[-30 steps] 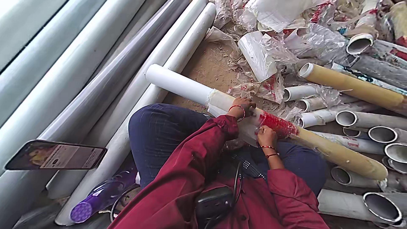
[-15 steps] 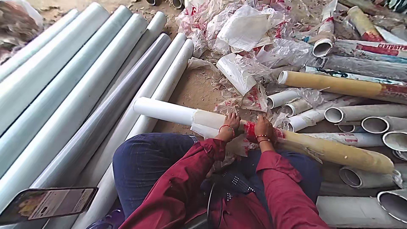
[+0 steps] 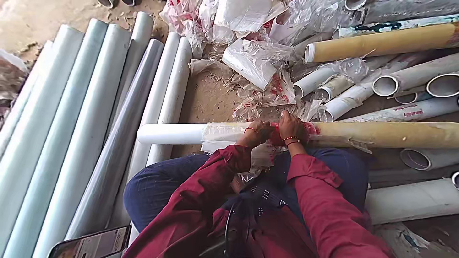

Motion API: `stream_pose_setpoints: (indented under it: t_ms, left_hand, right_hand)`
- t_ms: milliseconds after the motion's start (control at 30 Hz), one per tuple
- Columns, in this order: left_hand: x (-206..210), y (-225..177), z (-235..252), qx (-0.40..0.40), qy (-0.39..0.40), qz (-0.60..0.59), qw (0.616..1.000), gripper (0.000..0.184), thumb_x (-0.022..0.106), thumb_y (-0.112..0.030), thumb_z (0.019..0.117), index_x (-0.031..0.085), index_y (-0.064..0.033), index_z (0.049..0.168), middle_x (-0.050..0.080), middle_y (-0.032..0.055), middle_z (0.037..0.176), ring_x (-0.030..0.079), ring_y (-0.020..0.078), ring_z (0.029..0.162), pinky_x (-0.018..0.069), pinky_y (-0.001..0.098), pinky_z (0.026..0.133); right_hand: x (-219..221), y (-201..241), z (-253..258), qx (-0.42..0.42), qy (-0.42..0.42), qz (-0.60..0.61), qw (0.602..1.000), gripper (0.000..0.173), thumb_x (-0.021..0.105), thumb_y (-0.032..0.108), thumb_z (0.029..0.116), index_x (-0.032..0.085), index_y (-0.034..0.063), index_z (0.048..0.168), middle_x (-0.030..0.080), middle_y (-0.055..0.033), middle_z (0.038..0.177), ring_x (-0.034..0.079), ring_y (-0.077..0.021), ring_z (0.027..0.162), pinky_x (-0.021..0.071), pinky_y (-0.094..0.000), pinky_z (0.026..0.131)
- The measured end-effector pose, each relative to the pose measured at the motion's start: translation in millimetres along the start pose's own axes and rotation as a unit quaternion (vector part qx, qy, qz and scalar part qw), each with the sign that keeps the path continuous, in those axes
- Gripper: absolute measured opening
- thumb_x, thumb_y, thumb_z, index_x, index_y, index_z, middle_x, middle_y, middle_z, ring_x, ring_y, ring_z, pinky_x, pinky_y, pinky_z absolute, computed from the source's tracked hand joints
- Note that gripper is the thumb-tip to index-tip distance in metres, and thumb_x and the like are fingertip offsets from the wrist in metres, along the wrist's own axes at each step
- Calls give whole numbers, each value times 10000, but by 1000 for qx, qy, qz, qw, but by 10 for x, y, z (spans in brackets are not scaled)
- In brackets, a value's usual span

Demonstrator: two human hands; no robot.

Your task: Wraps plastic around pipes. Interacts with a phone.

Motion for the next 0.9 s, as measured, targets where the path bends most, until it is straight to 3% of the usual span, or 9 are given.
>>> stream_pose_setpoints:
  t_ms: [33, 100, 167, 200, 300, 433, 533, 700, 900]
  left_hand:
    - [122, -47, -71, -7, -28, 13, 1000, 305, 545, -51, 1021, 641, -48, 1310, 625, 245, 1255, 632, 471, 1089, 531, 606, 830]
    - [279, -126, -278, -47, -138, 2, 989, 321, 457, 58, 1020, 653, 15, 1270, 622, 279, 1225, 641, 470, 1061, 540, 550, 822]
    - [362, -19, -308, -46, -286, -46, 956, 232, 532, -12, 1017, 721, 36, 1142, 672, 277, 1141, 671, 447, 1044, 550, 539, 858]
    - [366, 48, -286, -47, -311, -74, 946, 228, 577, -64, 1013, 723, 8, 1173, 684, 263, 1142, 674, 435, 1066, 545, 538, 887]
    - [224, 181, -190, -75, -248, -177, 950, 347, 673, -231, 1002, 661, -8, 1268, 675, 225, 1212, 613, 399, 1214, 462, 530, 1068]
    - [246, 297, -33, -54, -221, -232, 946, 249, 663, -188, 1000, 698, 19, 1136, 677, 234, 1167, 600, 414, 1196, 424, 585, 1061]
    - [333, 320, -24, -38, -246, -246, 937, 183, 670, -144, 987, 719, 5, 1080, 688, 220, 1117, 618, 406, 1143, 436, 579, 1039]
    - [427, 302, -88, -4, -299, -270, 915, 203, 703, -157, 965, 730, 29, 1042, 697, 226, 1075, 638, 398, 1102, 446, 549, 1037]
    - [473, 309, -89, 11, -308, -275, 911, 166, 696, -128, 962, 731, 18, 1033, 701, 219, 1065, 635, 399, 1113, 393, 565, 1092]
  right_hand:
    - [-2, 1, 0, 1, 0, 2, 1000, 314, 435, 145, 1085, 650, -19, 1245, 716, -256, 1114, 689, -432, 1088, 514, -580, 924]
    - [-17, 25, -3, -4, -5, 6, 1000, 325, 424, 138, 1091, 649, -40, 1244, 714, -273, 1098, 694, -450, 1061, 516, -594, 905]
    - [-5, 57, 29, -6, -8, 5, 1000, 339, 416, 138, 1097, 641, -46, 1271, 713, -275, 1116, 691, -452, 1067, 505, -594, 922]
    - [19, 52, 9, -9, -13, 0, 1000, 342, 416, 139, 1095, 642, -44, 1274, 716, -269, 1119, 695, -446, 1063, 507, -594, 923]
    - [33, 29, -42, -14, -24, -10, 1000, 305, 445, 127, 1088, 654, -25, 1251, 720, -257, 1114, 699, -438, 1059, 512, -587, 922]
    - [-203, 134, -160, 34, 24, 27, 999, 320, 483, 108, 1074, 640, 10, 1336, 710, -254, 1193, 670, -436, 1147, 480, -593, 990]
    - [-415, 280, -338, 50, 41, 41, 997, 315, 462, 127, 1083, 665, 8, 1292, 721, -262, 1132, 687, -444, 1100, 505, -597, 939]
    - [-508, 434, -369, 78, 236, -22, 968, 377, 388, 203, 1115, 646, 14, 1314, 677, -244, 1268, 634, -381, 1233, 467, -550, 1022]
    - [-473, 455, -426, 48, 240, -45, 968, 356, 414, 165, 1105, 662, -21, 1281, 675, -263, 1263, 626, -393, 1240, 450, -553, 1043]
Point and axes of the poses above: each hand's wrist, its own z-axis towards the middle knuckle, its own x-axis out of the palm, y = z × x, the point moved 2 cm from there along z, towards the middle knuckle
